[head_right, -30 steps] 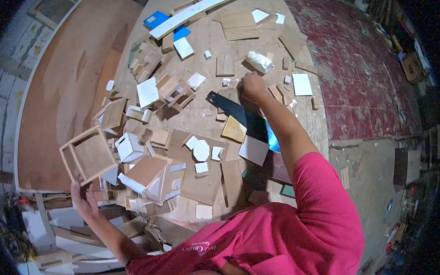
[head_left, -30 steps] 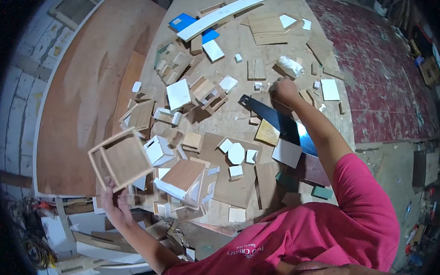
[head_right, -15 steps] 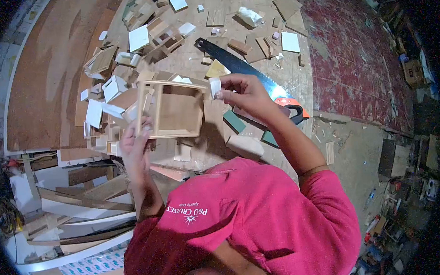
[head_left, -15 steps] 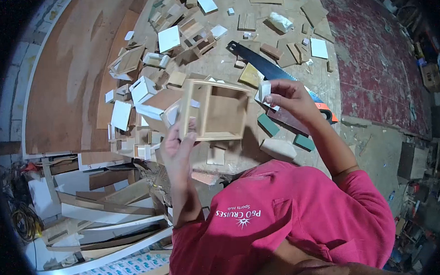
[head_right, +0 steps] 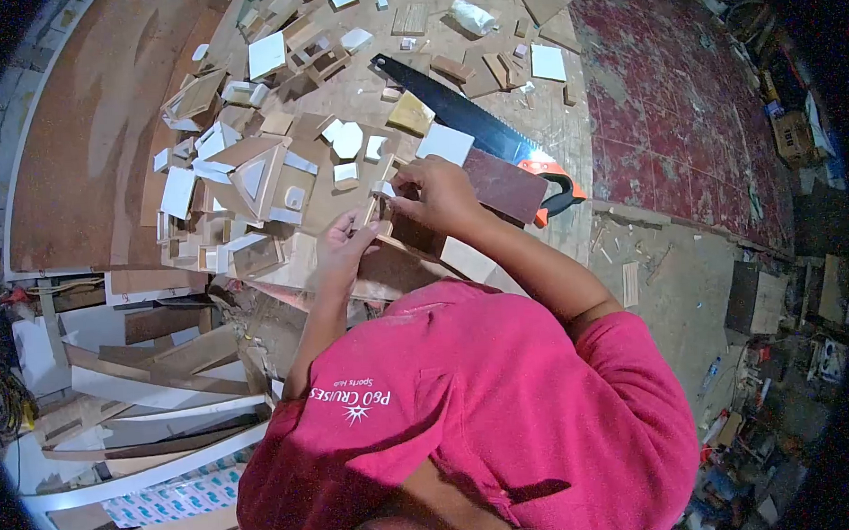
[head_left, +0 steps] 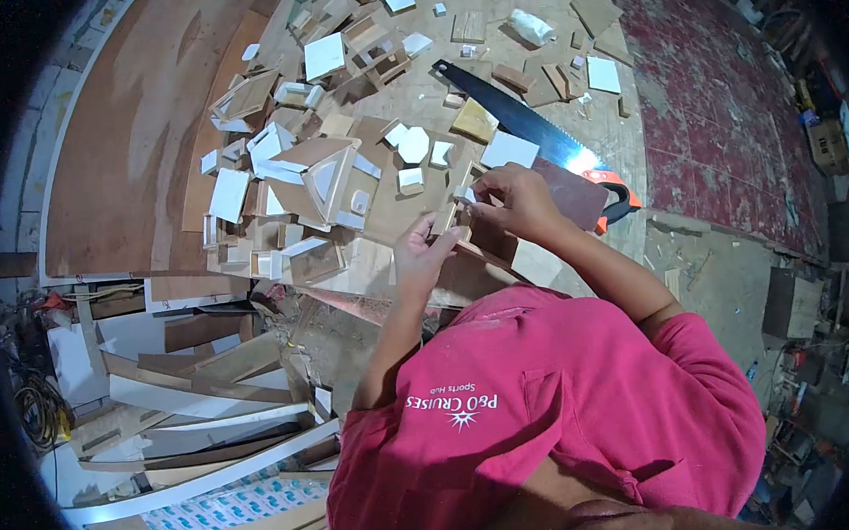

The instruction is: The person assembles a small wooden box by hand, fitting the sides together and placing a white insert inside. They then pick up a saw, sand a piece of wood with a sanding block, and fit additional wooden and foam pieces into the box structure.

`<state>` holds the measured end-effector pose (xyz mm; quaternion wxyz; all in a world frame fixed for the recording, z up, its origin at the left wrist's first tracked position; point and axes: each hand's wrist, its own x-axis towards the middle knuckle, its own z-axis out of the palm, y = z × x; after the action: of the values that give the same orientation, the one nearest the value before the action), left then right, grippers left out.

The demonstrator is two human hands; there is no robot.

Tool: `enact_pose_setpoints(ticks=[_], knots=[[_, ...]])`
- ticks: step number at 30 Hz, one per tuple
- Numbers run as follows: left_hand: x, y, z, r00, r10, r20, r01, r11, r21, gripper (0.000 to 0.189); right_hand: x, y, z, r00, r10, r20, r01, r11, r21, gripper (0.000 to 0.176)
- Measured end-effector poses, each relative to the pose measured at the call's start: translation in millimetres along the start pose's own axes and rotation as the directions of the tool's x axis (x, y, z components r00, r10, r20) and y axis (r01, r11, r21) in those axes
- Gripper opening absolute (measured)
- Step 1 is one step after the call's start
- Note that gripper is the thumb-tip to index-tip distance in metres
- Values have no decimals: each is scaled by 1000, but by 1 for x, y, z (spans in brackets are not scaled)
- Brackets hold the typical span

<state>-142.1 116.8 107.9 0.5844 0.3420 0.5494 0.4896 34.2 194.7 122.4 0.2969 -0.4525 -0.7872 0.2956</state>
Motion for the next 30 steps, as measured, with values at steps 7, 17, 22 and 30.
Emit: enact_pose_setpoints(ticks=[7, 17, 22, 30], knots=[[13, -27, -4, 990, -143, -6, 143, 988, 65, 28, -1, 39, 16, 954, 209, 215, -229, 971, 74, 24], [29, -38, -11, 982, -185, 32, 179, 976, 127, 33, 8, 39, 16, 897, 302, 324, -333, 942, 43, 29], [33, -35, -17, 971, -235, 44, 222, 955, 196, 32, 6, 53, 29, 942, 211, 260, -226, 974, 30, 37], [32, -32, -20, 964, -261, 39, 253, 956, 152, 31, 3, 49, 23, 949, 131, 288, -183, 970, 159, 47]])
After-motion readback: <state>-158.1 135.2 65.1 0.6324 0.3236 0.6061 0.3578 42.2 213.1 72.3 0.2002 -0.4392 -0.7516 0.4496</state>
